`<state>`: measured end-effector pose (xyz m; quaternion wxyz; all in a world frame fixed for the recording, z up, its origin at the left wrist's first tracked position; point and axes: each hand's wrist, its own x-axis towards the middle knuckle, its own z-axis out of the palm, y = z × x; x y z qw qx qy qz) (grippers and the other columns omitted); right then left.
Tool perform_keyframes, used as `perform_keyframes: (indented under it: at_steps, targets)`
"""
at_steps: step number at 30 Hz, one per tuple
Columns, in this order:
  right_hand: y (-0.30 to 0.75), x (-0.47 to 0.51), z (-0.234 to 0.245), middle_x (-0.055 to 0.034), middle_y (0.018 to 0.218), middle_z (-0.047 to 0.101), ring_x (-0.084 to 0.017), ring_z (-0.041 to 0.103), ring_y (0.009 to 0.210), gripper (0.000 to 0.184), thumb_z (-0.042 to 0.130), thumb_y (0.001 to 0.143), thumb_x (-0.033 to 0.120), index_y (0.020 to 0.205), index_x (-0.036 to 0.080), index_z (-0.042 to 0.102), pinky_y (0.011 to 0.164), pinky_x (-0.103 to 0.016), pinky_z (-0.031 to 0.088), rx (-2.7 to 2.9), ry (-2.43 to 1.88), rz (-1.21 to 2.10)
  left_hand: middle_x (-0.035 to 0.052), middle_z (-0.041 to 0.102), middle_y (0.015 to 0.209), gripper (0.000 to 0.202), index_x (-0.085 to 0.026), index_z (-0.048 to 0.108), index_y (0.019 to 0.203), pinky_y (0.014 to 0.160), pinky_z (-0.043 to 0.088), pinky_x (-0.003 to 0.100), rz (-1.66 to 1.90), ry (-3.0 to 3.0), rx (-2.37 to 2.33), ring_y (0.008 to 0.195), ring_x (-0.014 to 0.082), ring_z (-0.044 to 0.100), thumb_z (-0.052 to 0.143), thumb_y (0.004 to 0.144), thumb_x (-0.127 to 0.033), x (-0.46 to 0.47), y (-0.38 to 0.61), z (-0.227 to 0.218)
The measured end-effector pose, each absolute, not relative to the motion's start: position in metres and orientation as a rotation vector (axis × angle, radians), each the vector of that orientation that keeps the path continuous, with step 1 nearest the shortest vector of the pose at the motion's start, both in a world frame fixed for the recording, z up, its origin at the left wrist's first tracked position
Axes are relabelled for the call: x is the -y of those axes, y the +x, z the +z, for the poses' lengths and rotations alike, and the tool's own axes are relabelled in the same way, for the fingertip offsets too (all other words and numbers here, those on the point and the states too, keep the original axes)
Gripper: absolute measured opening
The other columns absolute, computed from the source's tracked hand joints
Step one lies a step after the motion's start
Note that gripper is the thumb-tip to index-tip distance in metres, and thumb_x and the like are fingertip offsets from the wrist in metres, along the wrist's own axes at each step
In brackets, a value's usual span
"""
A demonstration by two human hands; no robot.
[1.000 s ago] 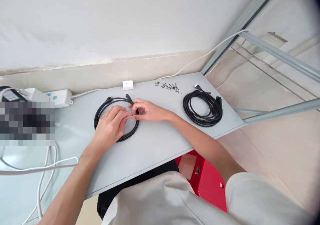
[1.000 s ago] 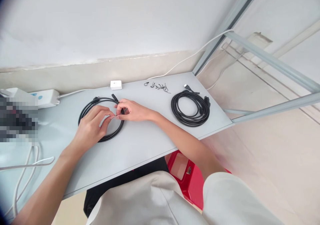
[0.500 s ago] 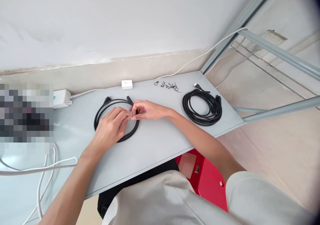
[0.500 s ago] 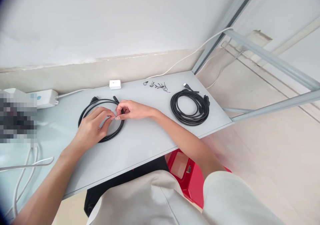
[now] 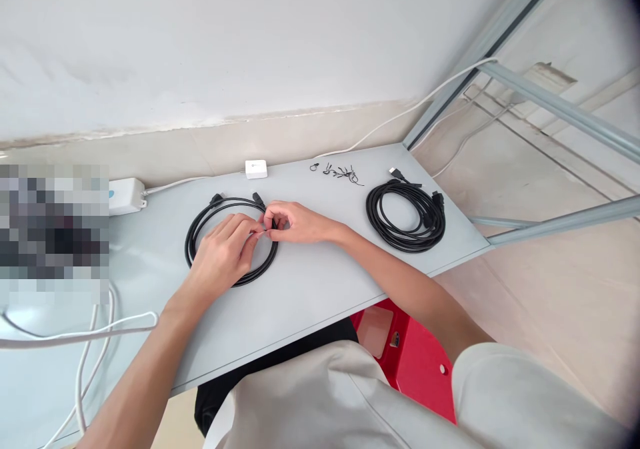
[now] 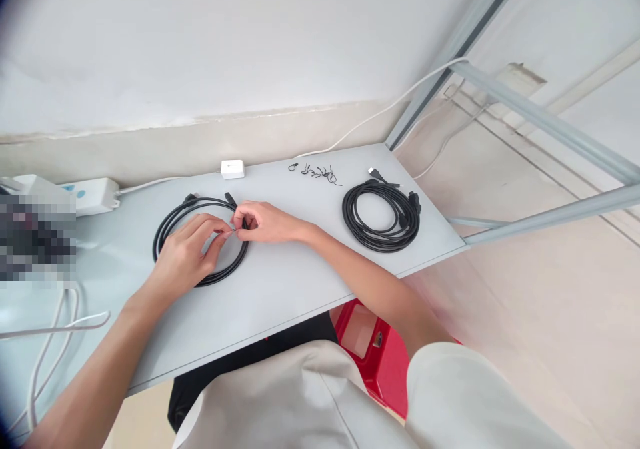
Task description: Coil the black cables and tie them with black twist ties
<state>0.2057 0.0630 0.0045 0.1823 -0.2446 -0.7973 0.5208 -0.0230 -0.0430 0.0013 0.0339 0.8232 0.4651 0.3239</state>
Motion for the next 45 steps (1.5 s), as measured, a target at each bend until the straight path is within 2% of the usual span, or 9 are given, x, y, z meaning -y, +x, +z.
perform_keyframes:
  at_steps: [4, 7, 11, 16, 20, 26, 36, 45]
  targets:
    - [0.203, -0.061, 0.0, -0.0023, 0.109, 0.066, -0.015, 0.061, 0.089, 0.009, 0.074, 0.095, 0.026, 0.097, 0.02, 0.068, 0.084, -0.032, 0.053, 2.249, -0.685, 1.432, 0.008, 0.075, 0.112, 0.009, -0.023, 0.066, 0.116, 0.09, 0.057, 0.038, 0.995, 2.496, -1.422, 0.104, 0.0239, 0.073, 0.058, 0.112, -0.02, 0.043, -0.021, -0.001]
    - [0.203, -0.063, -0.002, -0.003, 0.11, 0.063, -0.015, 0.062, 0.092, 0.007, 0.072, 0.099, 0.026, 0.101, 0.019, 0.073, 0.087, -0.033, 0.054, 2.292, -0.656, 1.405, 0.0085, 0.075, 0.112, 0.011, -0.022, 0.068, 0.116, 0.089, 0.057, 0.038, 1.001, 2.501, -1.406, 0.102, 0.0238, 0.072, 0.058, 0.113, -0.02, 0.043, -0.018, -0.002]
    - [0.204, -0.064, 0.0, -0.0047, 0.113, 0.059, -0.016, 0.063, 0.092, 0.016, 0.066, 0.106, 0.03, 0.103, 0.019, 0.077, 0.089, -0.035, 0.054, 2.393, -0.651, 1.379, 0.0081, 0.076, 0.113, 0.014, -0.023, 0.07, 0.118, 0.089, 0.058, 0.038, 1.0, 2.485, -1.402, 0.103, 0.0238, 0.073, 0.058, 0.113, -0.02, 0.043, -0.019, -0.004]
    - [0.206, -0.065, 0.006, -0.0036, 0.111, 0.058, -0.017, 0.061, 0.093, 0.015, 0.068, 0.104, 0.033, 0.102, 0.02, 0.075, 0.087, -0.033, 0.053, 2.395, -0.647, 1.451, 0.007, 0.077, 0.115, 0.015, -0.024, 0.072, 0.118, 0.088, 0.059, 0.037, 1.02, 2.48, -1.402, 0.103, 0.0231, 0.074, 0.06, 0.112, -0.019, 0.044, -0.019, -0.002]
    - [0.207, -0.068, 0.008, -0.0039, 0.114, 0.062, -0.017, 0.061, 0.095, 0.012, 0.068, 0.102, 0.031, 0.102, 0.02, 0.074, 0.087, -0.033, 0.051, 2.374, -0.642, 1.475, 0.0058, 0.077, 0.113, 0.011, -0.023, 0.071, 0.117, 0.087, 0.058, 0.036, 1.05, 2.522, -1.415, 0.102, 0.0226, 0.073, 0.062, 0.112, -0.019, 0.043, -0.019, 0.0]
    - [0.208, -0.069, 0.009, -0.0039, 0.11, 0.065, -0.018, 0.061, 0.097, 0.012, 0.061, 0.104, 0.023, 0.1, 0.02, 0.072, 0.09, -0.034, 0.05, 2.384, -0.622, 1.482, 0.0064, 0.076, 0.113, 0.011, -0.023, 0.068, 0.118, 0.087, 0.058, 0.036, 1.004, 2.538, -1.46, 0.104, 0.0235, 0.072, 0.058, 0.114, -0.02, 0.043, -0.018, 0.0]
    - [0.212, -0.071, 0.012, -0.0051, 0.113, 0.066, -0.019, 0.063, 0.102, 0.011, 0.06, 0.106, 0.023, 0.104, 0.02, 0.07, 0.091, -0.034, 0.051, 2.412, -0.55, 1.514, 0.0078, 0.074, 0.111, 0.012, -0.023, 0.064, 0.117, 0.084, 0.056, 0.037, 0.967, 2.623, -1.491, 0.097, 0.0233, 0.072, 0.052, 0.115, -0.019, 0.042, -0.017, -0.001]
    - [0.213, -0.072, 0.01, -0.0042, 0.113, 0.077, -0.018, 0.065, 0.1, 0.013, 0.058, 0.11, 0.029, 0.108, 0.02, 0.067, 0.09, -0.033, 0.049, 2.341, -0.529, 1.625, 0.0072, 0.073, 0.112, 0.008, -0.023, 0.064, 0.116, 0.086, 0.055, 0.036, 1.029, 2.558, -1.498, 0.095, 0.0227, 0.072, 0.056, 0.114, -0.022, 0.043, -0.016, 0.005]
